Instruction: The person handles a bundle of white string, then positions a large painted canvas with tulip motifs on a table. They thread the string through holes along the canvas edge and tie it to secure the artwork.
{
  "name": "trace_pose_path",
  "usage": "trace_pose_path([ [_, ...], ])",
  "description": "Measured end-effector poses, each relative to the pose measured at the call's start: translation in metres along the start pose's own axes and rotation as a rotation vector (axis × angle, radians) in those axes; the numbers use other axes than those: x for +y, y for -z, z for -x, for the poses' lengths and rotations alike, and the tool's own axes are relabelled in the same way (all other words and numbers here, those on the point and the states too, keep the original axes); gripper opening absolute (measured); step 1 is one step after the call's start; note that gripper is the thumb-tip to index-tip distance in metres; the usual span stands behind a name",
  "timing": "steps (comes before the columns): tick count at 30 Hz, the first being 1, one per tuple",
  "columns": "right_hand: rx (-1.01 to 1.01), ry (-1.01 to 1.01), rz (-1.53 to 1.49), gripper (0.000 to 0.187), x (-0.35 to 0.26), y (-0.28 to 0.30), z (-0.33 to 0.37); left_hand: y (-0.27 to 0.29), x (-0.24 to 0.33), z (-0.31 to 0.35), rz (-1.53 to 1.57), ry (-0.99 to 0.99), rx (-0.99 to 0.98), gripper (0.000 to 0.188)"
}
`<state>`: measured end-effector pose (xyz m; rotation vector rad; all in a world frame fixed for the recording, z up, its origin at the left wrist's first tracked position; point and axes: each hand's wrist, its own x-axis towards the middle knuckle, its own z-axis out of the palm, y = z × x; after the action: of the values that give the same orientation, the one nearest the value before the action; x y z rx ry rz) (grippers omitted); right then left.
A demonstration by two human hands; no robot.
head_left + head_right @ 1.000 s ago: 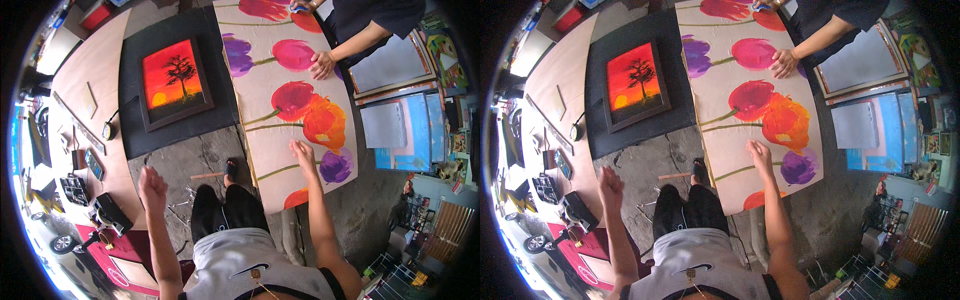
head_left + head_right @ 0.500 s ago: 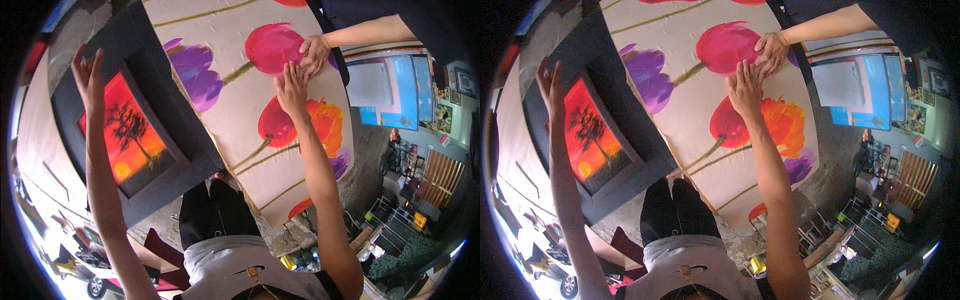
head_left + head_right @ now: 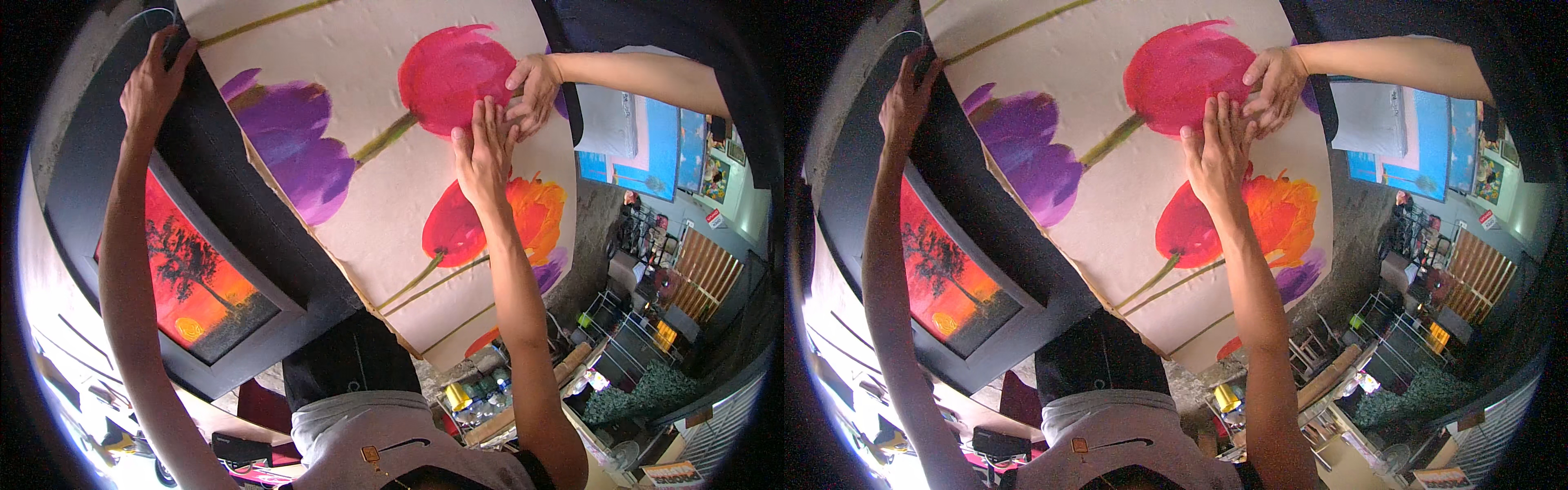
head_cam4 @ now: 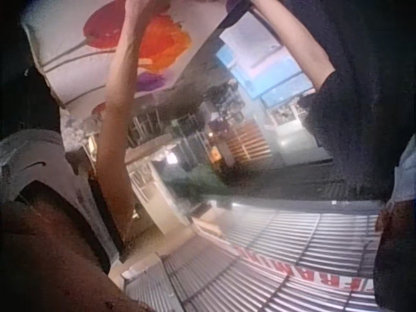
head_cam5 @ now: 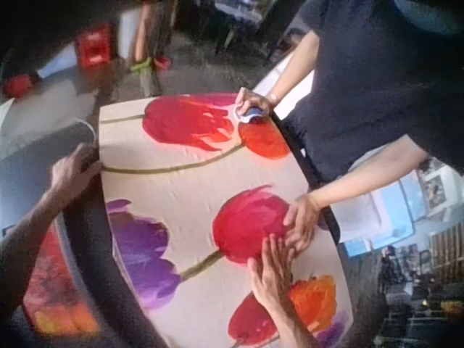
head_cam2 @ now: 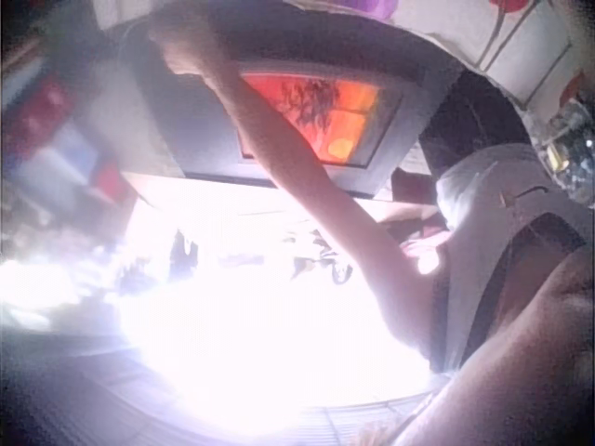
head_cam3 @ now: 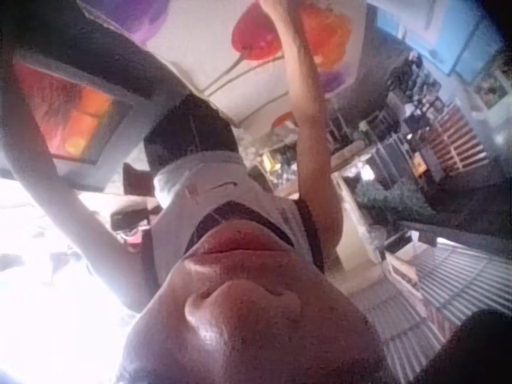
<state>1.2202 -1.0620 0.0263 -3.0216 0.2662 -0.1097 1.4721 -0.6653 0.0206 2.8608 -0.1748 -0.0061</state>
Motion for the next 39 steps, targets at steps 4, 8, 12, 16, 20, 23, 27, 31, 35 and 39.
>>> trace_pose_path([
  [4, 0.007, 0.014, -0.022, 0.06, 0.0, 0.004, -0.003, -0.006, 0.013, -0.004, -0.021, 0.178, 0.031, 0.056],
  [8, 0.002, 0.012, -0.024, 0.061, 0.0, 0.001, -0.015, -0.017, 0.037, 0.002, -0.009, 0.284, 0.115, 0.054],
  [12, -0.011, -0.01, -0.016, 0.061, 0.002, -0.001, -0.016, -0.029, 0.043, 0.005, 0.032, 0.312, 0.228, 0.05],
  [16, 0.016, -0.008, 0.026, 0.059, 0.004, -0.001, -0.025, -0.033, 0.043, 0.005, 0.039, 0.277, 0.284, 0.051],
  [20, 0.047, -0.008, -0.01, 0.057, 0.008, -0.001, -0.023, -0.027, 0.049, 0.002, -0.009, 0.327, 0.228, 0.053],
  [23, 0.016, -0.024, 0.03, 0.055, 0.006, 0.007, -0.008, -0.032, 0.042, 0.001, -0.052, 0.344, 0.235, 0.053],
  [27, 0.046, -0.027, 0.061, 0.052, 0.003, 0.008, 0.002, -0.037, 0.035, 0.002, -0.022, 0.308, 0.254, 0.053],
  [31, 0.123, 0.039, 0.066, 0.051, 0.009, -0.001, -0.018, -0.038, 0.033, -0.001, -0.021, 0.306, 0.242, 0.053],
  [35, 0.113, 0.016, 0.05, 0.05, 0.006, -0.002, -0.03, -0.039, 0.034, 0.0, -0.036, 0.284, 0.274, 0.052],
  [39, 0.075, 0.033, 0.051, 0.051, 0.012, 0.001, -0.006, -0.039, 0.033, 0.0, 0.002, 0.275, 0.276, 0.052],
])
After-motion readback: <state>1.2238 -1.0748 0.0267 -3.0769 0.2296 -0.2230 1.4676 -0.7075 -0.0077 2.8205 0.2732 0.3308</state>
